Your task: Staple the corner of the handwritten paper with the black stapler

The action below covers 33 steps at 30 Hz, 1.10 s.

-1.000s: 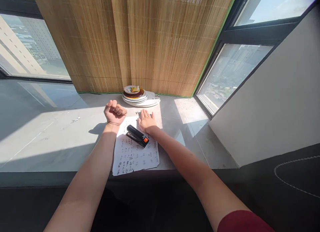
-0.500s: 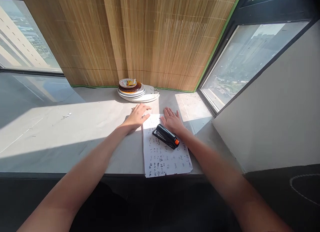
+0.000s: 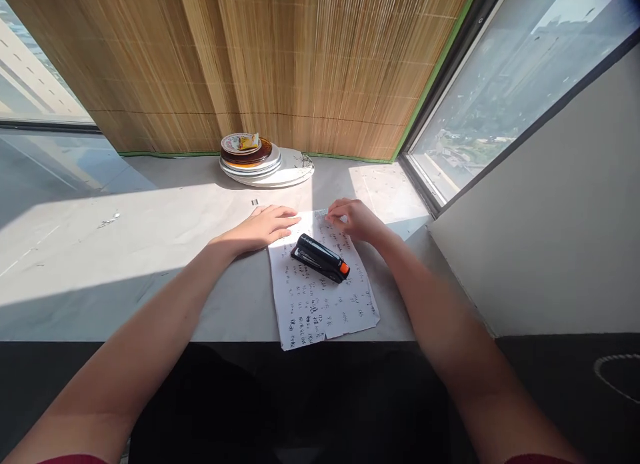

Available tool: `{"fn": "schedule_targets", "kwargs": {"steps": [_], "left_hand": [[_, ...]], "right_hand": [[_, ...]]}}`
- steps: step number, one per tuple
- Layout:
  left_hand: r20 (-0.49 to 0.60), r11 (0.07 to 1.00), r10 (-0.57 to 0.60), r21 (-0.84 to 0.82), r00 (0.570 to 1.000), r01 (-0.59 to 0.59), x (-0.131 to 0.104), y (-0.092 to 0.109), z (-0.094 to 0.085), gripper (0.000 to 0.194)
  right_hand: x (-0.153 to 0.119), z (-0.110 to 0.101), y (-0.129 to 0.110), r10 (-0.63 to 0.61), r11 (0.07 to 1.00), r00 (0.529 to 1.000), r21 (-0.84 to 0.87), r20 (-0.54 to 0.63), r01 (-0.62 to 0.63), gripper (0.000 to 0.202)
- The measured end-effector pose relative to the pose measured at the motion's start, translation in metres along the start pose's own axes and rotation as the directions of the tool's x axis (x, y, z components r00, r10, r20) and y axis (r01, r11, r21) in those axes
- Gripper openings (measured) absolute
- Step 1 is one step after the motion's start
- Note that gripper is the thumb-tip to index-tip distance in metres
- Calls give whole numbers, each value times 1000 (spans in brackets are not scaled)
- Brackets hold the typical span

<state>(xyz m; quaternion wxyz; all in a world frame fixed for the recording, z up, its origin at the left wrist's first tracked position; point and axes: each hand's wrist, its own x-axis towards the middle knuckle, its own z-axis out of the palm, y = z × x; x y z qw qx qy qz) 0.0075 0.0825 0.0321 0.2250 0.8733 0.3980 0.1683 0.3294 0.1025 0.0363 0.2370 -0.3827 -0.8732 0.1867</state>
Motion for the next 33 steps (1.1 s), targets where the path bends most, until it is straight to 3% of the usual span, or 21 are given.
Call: {"fn": "schedule_targets", "kwargs": {"steps": [5, 9, 12, 14, 17, 20, 24, 28, 33], "left_hand": [[94, 993, -72, 100, 993, 62, -7, 5, -12, 50], [89, 988, -75, 138, 993, 63, -9, 12, -16, 52], [-7, 992, -34, 123, 999, 35, -4, 14, -5, 48], [-60, 998, -13, 53, 998, 17, -1, 14, 6, 44], [-93, 993, -50, -112, 994, 40, 2, 14, 17, 46], [-58, 989, -67, -134, 996, 59, 1, 13, 18, 54], [-18, 988, -70, -142, 997, 67, 2, 14, 12, 56], [-48, 963, -97, -256, 994, 82, 4, 14, 12, 49], [-68, 962, -107, -259, 992, 86, 5, 15, 10, 48]], "right_hand": [[-5, -12, 10, 138, 989, 990, -46, -26, -139, 31], [-7, -14, -5, 82, 997, 994, 4, -75, -82, 38], [-10, -11, -33, -51, 982, 998, 183, 33, 45, 42], [-13, -5, -53, -157, 958, 975, 264, 159, 111, 48], [-17, 5, -74, -213, 967, 931, 198, 298, 158, 56], [-19, 11, -82, -202, 979, 929, 68, 310, 190, 37], [-17, 9, -77, -292, 956, 916, 68, 276, 285, 27], [-13, 3, -60, -348, 927, 905, 230, 244, 295, 32], [-11, -15, -28, -205, 845, 905, 534, 372, -28, 31]]}}
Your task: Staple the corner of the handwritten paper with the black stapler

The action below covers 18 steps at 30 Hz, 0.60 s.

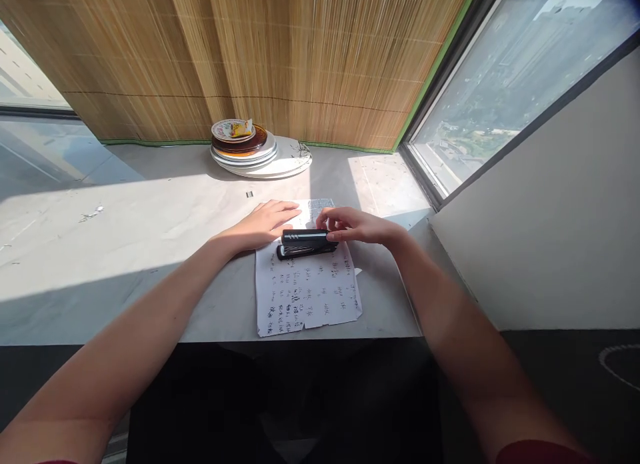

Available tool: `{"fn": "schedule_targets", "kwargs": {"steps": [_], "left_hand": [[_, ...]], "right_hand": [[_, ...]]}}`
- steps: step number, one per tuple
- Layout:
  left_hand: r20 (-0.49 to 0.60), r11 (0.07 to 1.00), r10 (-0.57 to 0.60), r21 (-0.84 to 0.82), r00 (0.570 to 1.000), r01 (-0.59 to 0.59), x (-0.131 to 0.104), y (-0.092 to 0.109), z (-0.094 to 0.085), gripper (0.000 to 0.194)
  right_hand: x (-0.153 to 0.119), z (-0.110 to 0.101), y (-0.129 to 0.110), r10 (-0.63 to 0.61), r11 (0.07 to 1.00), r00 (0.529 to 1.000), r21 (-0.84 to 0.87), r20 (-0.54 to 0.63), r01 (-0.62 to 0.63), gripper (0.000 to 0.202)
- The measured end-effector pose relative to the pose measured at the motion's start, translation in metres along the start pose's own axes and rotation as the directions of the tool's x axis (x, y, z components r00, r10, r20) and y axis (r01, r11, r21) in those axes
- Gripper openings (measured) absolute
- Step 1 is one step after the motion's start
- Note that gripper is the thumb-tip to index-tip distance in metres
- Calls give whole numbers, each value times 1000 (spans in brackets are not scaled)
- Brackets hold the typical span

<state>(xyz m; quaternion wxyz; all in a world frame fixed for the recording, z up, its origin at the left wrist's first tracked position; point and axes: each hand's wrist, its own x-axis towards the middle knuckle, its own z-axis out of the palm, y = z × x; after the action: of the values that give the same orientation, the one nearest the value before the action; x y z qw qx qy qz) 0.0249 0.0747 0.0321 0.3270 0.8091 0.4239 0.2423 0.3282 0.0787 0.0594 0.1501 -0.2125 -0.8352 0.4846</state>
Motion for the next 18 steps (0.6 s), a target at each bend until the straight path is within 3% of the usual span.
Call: {"fn": "schedule_targets", "kwargs": {"steps": [3, 8, 13, 18], "left_hand": [[-7, 1000, -17, -15, 1000, 17, 0, 6, -3, 44], [-111, 978, -93, -197, 989, 70, 2, 6, -5, 29], [-130, 947, -181, -289, 975, 138, 0, -2, -9, 36], [-146, 935, -190, -329, 971, 133, 0, -6, -9, 30]], "right_hand": [[-6, -9, 7, 103, 978, 993, 179, 54, -111, 40], [-9, -10, 12, 254, 895, 957, 341, 140, -287, 42], [-10, -11, 12, 359, 843, 922, 372, 146, -387, 36], [-7, -11, 5, 422, 827, 899, 359, 113, -433, 34]]}}
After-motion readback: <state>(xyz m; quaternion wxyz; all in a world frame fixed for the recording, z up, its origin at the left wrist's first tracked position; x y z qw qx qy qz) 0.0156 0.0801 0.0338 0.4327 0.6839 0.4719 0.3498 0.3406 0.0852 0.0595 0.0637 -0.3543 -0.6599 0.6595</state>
